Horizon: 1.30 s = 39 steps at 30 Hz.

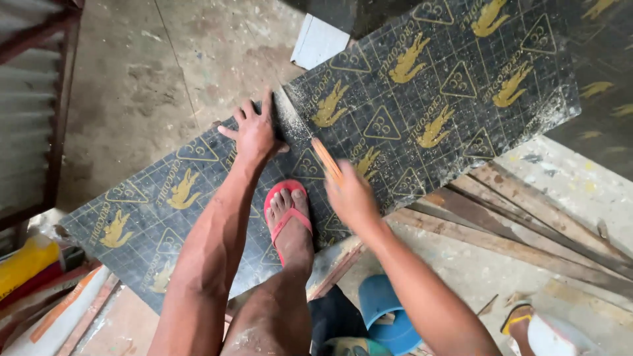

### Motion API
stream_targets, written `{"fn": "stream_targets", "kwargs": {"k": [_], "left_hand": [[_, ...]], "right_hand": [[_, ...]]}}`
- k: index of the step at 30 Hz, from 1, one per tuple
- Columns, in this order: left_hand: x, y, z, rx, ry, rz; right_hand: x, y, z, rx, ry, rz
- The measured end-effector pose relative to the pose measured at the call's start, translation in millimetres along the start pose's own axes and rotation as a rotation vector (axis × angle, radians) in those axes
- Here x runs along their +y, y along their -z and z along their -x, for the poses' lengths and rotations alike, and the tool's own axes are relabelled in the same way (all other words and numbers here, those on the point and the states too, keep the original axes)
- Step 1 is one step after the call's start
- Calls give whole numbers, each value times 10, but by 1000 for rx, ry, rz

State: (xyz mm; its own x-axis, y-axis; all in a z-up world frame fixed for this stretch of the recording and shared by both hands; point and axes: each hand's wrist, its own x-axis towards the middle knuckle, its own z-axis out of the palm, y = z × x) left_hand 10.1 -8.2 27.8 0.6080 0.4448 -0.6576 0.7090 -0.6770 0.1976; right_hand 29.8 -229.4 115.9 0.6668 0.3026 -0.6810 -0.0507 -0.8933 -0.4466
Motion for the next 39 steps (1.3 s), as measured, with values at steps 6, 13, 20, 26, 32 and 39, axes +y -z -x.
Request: {"fn": "stream_targets", "kwargs": {"k": [6,13,20,26,32,39], "left_hand": [[43,154,18,-19,1,8],[166,398,144,-33,3,31],[115,340,139,-66,4,35],[92,214,175,-24,-11,50],[-7,8,75,27,-20,5],[-7,16,-50,-8,3,13]], "right_hand": [[-746,-280,-955,-4,105,-19],[494,485,1212,27,-118,-48],[-61,28,65,63,65,25],[-624,93,-426,95,161,-106],[942,297,1277,-52,-144,91],[240,250,500,-14,33,-39]]}}
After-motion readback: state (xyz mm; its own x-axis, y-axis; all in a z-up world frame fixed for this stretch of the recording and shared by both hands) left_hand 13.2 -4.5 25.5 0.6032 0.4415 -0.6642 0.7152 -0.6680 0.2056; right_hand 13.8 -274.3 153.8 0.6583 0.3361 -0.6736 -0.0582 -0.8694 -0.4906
